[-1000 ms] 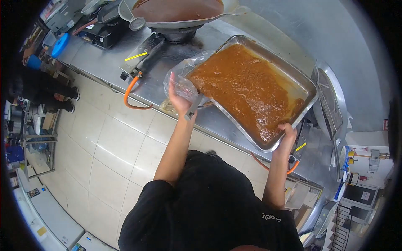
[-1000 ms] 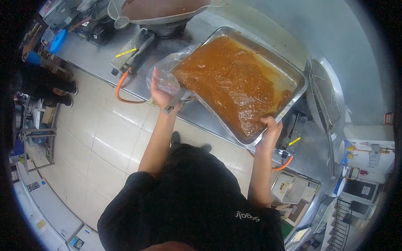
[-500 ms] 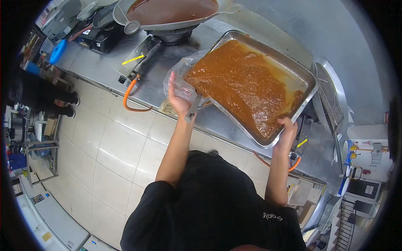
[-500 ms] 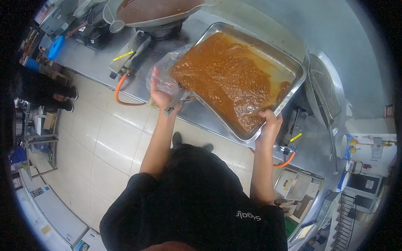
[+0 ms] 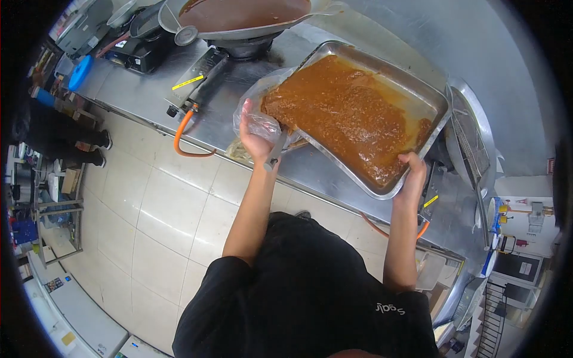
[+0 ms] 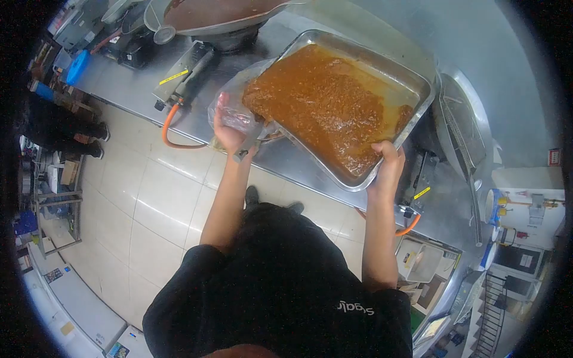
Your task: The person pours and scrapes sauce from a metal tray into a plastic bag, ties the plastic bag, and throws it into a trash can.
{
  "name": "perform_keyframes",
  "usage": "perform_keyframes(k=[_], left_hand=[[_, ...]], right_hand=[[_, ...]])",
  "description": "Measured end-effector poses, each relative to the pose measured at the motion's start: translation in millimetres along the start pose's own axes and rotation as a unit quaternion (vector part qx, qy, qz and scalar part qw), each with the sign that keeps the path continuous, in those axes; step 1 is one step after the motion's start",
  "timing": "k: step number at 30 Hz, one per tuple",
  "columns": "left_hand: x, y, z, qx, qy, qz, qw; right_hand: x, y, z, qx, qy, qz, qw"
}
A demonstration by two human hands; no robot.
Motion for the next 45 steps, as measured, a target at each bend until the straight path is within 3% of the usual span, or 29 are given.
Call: perform_keyframes(k=[9, 15, 24, 28, 32, 41, 45], left_hand=[[-6.9, -7.2, -2.9, -0.035, 0.017, -0.022, 0.999], [-3.7, 0.0, -4.3, -0.054, 0.014, -0.025, 0.998], [-6.7, -5.5, -6.1, -0.06, 0.0, -0.015, 0.998], [-8.7, -9.2, -6.8, -0.097, 0.002, -0.044, 0.994], [16.1, 26.3, 0.7, -0.099, -0.03, 0.004, 0.995], [3.5, 6.0, -7.0, -0.079, -0.021, -0.022, 0.996], [-0.9, -4.2, -7.2, -0.104, -0.026, -0.051, 0.993]], right_hand=[[-5.9, 17.8, -22.4, 0.035, 0.007, -0.025, 0.999], [-10.7, 21.1, -26.3, 0.046, 0.076, -0.031, 0.996], [-19.0, 44.5, -43.9, 0.14, 0.004, -0.046, 0.989], [-21.5, 54.0, -51.6, 0.15, 0.044, -0.056, 0.986], [-19.3, 66.7, -59.8, 0.156, 0.044, -0.064, 0.985], [-14.7, 69.2, -60.0, 0.17, -0.01, -0.054, 0.984], [-25.1, 60.5, -55.3, 0.245, -0.038, -0.047, 0.968]])
Point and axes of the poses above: each hand's wrist, its own x-axis away from the middle knuckle, its own y-axis out of the palm, z = x × y, the point moved 6 cm from there along -x, towards the middle knuckle, and after that the axes turned 11 degrees about -z, right-handed, at the moved point
